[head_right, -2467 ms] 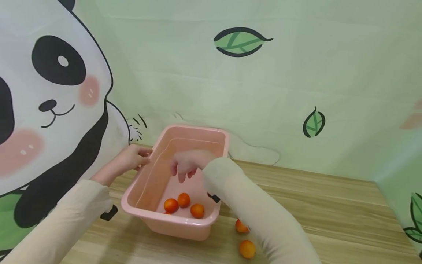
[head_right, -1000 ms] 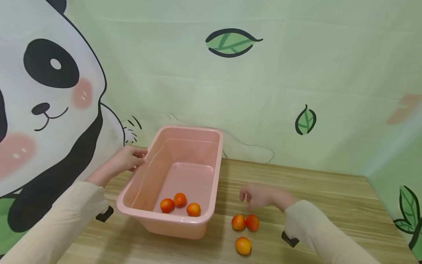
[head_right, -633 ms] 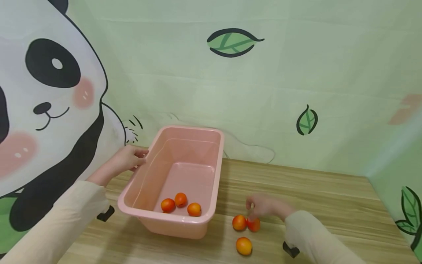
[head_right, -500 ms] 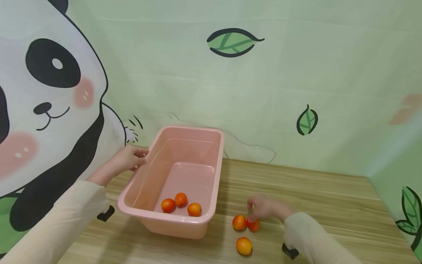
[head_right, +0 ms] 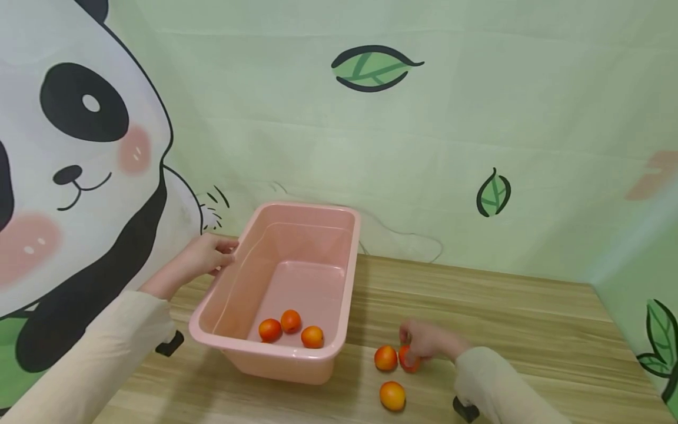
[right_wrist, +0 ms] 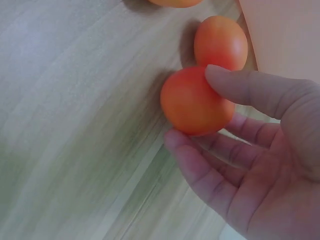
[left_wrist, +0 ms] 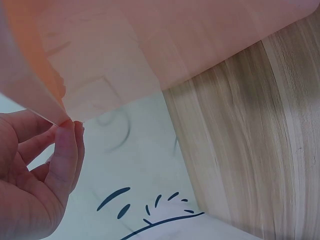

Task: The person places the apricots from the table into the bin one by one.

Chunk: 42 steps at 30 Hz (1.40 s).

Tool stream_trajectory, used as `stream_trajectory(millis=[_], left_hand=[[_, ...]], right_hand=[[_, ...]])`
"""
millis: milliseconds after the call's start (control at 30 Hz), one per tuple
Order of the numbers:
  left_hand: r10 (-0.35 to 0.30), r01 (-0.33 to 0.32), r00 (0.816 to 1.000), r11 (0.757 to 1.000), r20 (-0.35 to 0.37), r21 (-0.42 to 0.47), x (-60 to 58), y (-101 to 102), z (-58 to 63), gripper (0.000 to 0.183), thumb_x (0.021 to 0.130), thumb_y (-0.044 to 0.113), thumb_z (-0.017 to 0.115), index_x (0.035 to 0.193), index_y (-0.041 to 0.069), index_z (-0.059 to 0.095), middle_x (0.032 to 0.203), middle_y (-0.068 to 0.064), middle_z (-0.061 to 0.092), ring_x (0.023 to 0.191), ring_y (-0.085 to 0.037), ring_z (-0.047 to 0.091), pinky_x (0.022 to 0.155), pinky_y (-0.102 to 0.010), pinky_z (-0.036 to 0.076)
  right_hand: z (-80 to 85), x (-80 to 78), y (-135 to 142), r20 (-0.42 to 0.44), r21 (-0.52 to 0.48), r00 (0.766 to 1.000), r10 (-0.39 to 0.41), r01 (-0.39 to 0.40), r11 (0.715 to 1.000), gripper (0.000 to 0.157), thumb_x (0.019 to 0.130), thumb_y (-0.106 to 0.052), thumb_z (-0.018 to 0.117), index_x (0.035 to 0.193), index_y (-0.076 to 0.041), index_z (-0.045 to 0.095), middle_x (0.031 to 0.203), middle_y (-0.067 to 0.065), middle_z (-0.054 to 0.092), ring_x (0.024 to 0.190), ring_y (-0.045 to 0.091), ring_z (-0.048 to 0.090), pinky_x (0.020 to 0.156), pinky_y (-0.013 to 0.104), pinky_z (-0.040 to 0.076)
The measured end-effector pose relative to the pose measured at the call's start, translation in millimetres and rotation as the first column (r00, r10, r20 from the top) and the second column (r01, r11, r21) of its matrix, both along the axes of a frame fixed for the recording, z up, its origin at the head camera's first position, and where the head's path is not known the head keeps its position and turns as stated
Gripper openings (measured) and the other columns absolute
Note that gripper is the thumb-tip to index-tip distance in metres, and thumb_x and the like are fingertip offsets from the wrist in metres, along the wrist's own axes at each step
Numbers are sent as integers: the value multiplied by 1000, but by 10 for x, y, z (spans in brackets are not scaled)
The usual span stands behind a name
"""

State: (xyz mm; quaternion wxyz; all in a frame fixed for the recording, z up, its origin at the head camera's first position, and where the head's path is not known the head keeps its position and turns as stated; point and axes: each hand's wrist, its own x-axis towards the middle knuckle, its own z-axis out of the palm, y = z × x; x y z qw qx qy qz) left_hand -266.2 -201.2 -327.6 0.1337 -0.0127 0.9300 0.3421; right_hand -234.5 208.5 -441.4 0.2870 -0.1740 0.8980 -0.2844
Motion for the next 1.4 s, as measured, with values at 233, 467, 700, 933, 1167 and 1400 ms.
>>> stream_trajectory(millis=[233,467,700,933,1167,1400], left_hand=[[-3,3,1000,1000,-3,-6,-4,5,-5,42,89,10,47,130,4,44,121,-18,54,94,-23,59,75,-33,54],[3,-3,1000,1000,0,-8,-5,5,-5,42,89,11,48,130,4,44,121,-17,54,92,-23,60,74,-33,54],[3,-3,1000,1000,0,-5,-1,5,-3,42,89,11,48,130,5,44,121,-17,54,91,-22,60,75,-33,54],[4,-4,1000,1000,2,-6,0,-3,-3,42,89,11,48,130,5,44,121,-17,54,91,-22,60,75,-33,54],[1,-1,1000,1000,-5,1,-5,-10,-11,42,88,11,48,130,5,44,120,-17,54,91,-23,60,74,-32,54],[2,-2,1000,1000,-3,-1,-6,-11,-14,42,88,11,49,129,6,45,119,-16,55,90,-22,60,74,-33,54]], right_hand=[[22,-40,48,-41,2,994,100,-100,995,32,52,6,65,79,-4,52,73,3,48,64,16,42,54,26,37],[202,-85,78,-53,-13,984,169,-170,985,29,55,5,63,80,-4,52,75,2,49,69,16,42,57,25,36],[427,-142,74,-96,-1,974,203,-204,979,27,58,6,60,82,-5,52,78,3,51,70,15,44,57,24,38],[730,-186,2,-94,75,981,170,-164,984,27,62,4,62,84,-9,53,81,4,52,72,17,45,57,25,40],[996,-282,-65,-81,50,978,191,-187,981,25,66,4,61,87,-8,54,83,5,55,76,19,48,62,26,44],[1297,-353,-181,-122,130,964,237,-221,967,22,68,0,64,86,-10,56,83,3,57,77,18,49,63,26,44]])
